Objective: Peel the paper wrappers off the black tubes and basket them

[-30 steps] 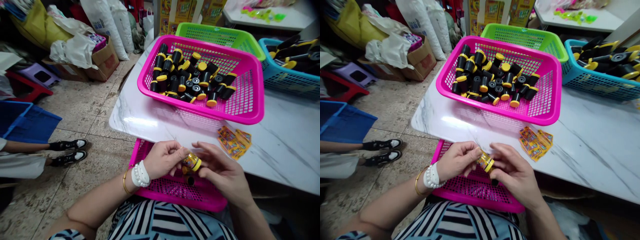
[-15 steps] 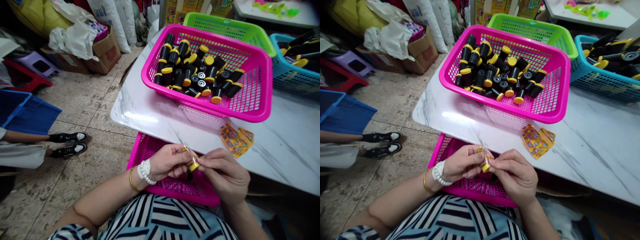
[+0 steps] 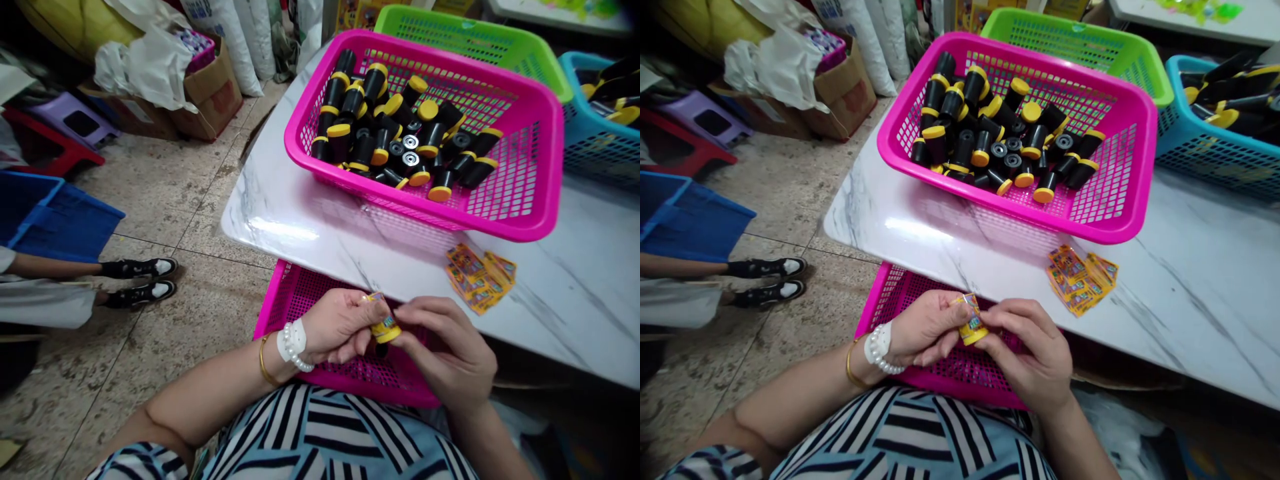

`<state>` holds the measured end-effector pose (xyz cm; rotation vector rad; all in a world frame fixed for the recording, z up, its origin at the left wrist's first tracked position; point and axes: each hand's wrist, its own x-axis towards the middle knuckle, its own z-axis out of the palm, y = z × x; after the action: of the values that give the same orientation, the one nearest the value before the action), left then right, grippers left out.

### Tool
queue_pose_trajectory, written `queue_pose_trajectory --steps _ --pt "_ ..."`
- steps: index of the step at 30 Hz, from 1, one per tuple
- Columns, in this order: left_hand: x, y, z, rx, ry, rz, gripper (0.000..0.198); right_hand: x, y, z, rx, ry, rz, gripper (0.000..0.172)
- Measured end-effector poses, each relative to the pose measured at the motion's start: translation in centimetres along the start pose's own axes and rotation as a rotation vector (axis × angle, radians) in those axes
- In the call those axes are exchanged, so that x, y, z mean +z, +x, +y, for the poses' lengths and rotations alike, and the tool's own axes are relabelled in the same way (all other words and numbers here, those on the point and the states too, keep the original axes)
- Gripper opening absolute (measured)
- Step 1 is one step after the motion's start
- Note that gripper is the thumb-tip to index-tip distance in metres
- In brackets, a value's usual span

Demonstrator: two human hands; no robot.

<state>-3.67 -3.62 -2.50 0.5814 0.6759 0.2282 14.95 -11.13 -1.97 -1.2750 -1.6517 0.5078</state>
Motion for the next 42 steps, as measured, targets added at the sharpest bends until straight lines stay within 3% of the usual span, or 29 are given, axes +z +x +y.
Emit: queue_pose_trajectory --steps 3,7,13,19,27,30,33,34,36,38,42 --pt "0.1 0.0 -0.1 -0.032 -0.035 -0.022 0.050 0.2 -0.2 -0.4 -0.036 0.002 -0.015 0.039" --pt "0.0 0.0 -0.3 -0.034 -0.084 -0.045 0.041 0.5 -0.8 -0.7 -0.028 0.009 0.058 0.037" --pt "0.2 0.1 -0.8 0.029 -0.008 -0.018 0.047 0.8 -0.7 -1.0 -0.043 -0.063 0.017 0.043" --pt "0.3 0.2 -0.9 -0.032 -0.070 0.002 0.046 0.6 -0.7 -1.1 -0.086 -0.098 0.039 0.042" --pt "0.0 0.2 -1.4 -0.080 0.086 0.080 0.059 1.6 -0.8 -1.2 -0.130 -0.122 0.004 0.040" --pt "-0.5 0.0 -0.9 -0.053 0.303 0.135 0.056 -0.1 -0.4 -0.1 -0.135 -0.204 -0.018 0.043" --pt "-1.2 -0.3 -0.2 0.046 0.710 0.293 0.050 -3.4 0.6 2.3 -0.095 -0.525 0.203 0.044" --pt "-1.4 -0.3 0.0 0.117 0.856 0.368 0.049 -4.5 0.9 3.3 -0.069 -0.656 0.281 0.038" --pt "-1.5 -0.4 0.2 0.258 1.054 0.467 0.047 -6.1 1.7 5.1 -0.022 -0.836 0.313 0.020" --pt "-1.1 -0.5 0.4 0.315 1.079 0.464 0.043 -6.8 2.3 6.3 -0.002 -0.889 0.262 0.010" --pt "0.4 -1.5 1.6 0.269 0.855 0.370 0.029 -6.5 3.0 6.6 -0.018 -0.881 0.261 0.015"
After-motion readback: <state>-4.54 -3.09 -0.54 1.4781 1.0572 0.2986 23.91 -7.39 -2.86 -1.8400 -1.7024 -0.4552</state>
